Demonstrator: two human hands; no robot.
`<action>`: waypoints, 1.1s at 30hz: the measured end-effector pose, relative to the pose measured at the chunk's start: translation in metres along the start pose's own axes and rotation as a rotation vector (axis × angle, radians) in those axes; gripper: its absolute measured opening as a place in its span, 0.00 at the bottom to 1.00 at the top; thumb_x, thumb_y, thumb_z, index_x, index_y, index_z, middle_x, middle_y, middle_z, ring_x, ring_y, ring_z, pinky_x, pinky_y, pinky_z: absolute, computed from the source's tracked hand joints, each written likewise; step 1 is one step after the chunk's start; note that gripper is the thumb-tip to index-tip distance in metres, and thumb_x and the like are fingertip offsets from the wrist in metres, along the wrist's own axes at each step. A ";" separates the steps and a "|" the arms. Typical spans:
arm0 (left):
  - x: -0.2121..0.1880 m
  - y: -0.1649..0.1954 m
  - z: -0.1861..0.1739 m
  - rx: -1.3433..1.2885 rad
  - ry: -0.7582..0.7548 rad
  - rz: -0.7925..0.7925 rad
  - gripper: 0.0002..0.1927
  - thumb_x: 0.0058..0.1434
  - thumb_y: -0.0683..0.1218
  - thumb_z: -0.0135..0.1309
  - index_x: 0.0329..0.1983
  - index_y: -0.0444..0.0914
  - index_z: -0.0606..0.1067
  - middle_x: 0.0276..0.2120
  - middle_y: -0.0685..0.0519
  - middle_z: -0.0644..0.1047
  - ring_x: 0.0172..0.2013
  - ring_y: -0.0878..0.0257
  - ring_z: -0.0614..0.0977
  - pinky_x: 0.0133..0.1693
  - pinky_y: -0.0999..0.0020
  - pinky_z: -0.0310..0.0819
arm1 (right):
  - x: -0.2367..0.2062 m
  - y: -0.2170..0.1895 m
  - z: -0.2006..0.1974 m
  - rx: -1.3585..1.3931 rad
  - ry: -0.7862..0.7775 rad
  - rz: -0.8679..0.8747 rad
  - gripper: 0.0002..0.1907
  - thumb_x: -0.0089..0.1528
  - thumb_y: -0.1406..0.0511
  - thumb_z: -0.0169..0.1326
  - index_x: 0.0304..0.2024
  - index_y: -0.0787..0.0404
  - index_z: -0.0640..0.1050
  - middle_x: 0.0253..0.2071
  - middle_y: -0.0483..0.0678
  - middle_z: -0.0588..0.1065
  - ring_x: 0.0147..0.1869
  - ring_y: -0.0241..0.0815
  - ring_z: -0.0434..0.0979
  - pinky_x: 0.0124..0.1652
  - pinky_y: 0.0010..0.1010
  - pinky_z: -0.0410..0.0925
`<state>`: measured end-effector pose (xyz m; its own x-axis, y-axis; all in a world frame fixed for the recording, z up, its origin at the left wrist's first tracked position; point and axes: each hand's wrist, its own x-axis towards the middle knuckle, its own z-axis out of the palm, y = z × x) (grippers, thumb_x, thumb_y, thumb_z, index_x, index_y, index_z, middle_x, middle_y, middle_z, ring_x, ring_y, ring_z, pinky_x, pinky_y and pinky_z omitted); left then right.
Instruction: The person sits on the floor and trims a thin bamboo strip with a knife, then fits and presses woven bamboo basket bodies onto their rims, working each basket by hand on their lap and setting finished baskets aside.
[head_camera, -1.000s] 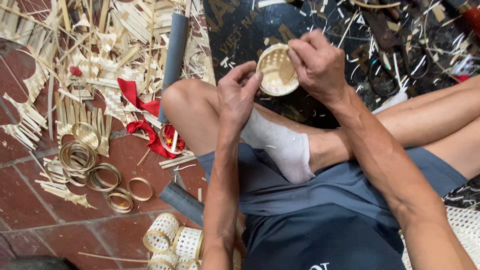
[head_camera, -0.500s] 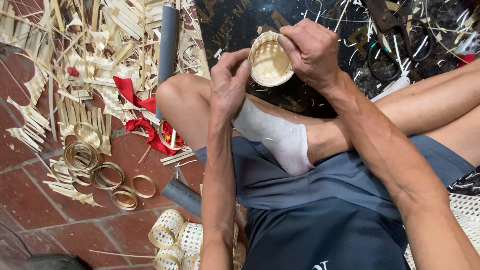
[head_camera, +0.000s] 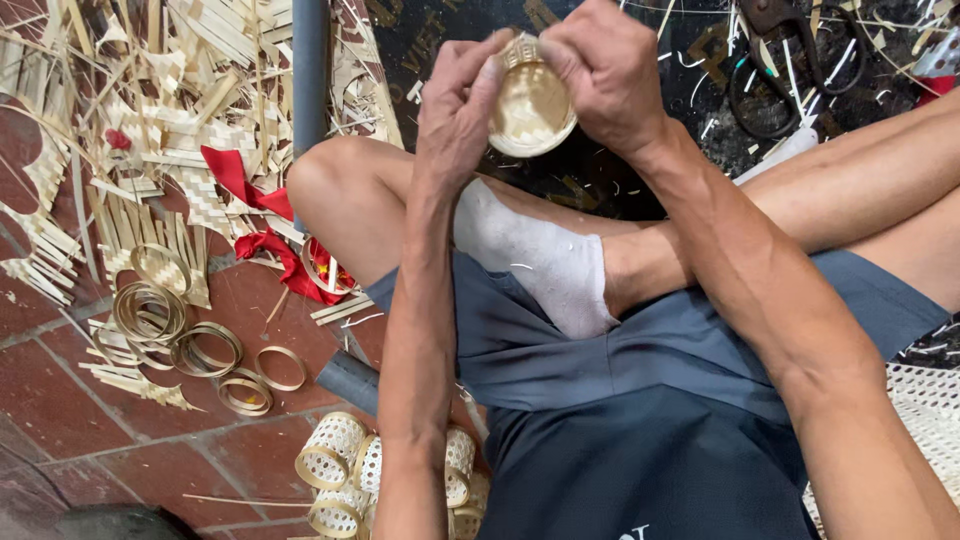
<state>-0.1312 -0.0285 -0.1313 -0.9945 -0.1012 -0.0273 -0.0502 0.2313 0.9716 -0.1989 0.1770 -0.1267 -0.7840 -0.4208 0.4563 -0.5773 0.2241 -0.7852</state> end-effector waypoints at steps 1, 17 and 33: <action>0.002 -0.002 0.000 -0.013 -0.020 0.035 0.18 0.78 0.49 0.49 0.61 0.33 0.79 0.51 0.51 0.75 0.52 0.65 0.77 0.54 0.70 0.75 | 0.000 0.000 0.000 -0.029 -0.009 -0.023 0.03 0.71 0.72 0.60 0.41 0.68 0.81 0.38 0.53 0.77 0.40 0.50 0.80 0.40 0.37 0.71; 0.011 -0.018 0.003 -0.487 -0.162 -0.139 0.23 0.78 0.54 0.45 0.58 0.31 0.78 0.47 0.52 0.82 0.46 0.69 0.80 0.51 0.71 0.77 | -0.012 0.005 0.012 0.139 0.065 0.047 0.07 0.76 0.70 0.57 0.46 0.68 0.82 0.36 0.49 0.79 0.38 0.35 0.78 0.39 0.29 0.70; 0.044 -0.035 0.019 -0.104 -0.048 -0.032 0.20 0.78 0.52 0.48 0.38 0.32 0.77 0.28 0.59 0.74 0.31 0.73 0.71 0.35 0.70 0.68 | -0.020 0.028 0.016 0.121 0.210 0.174 0.14 0.76 0.67 0.56 0.36 0.72 0.77 0.27 0.45 0.70 0.31 0.36 0.68 0.33 0.33 0.63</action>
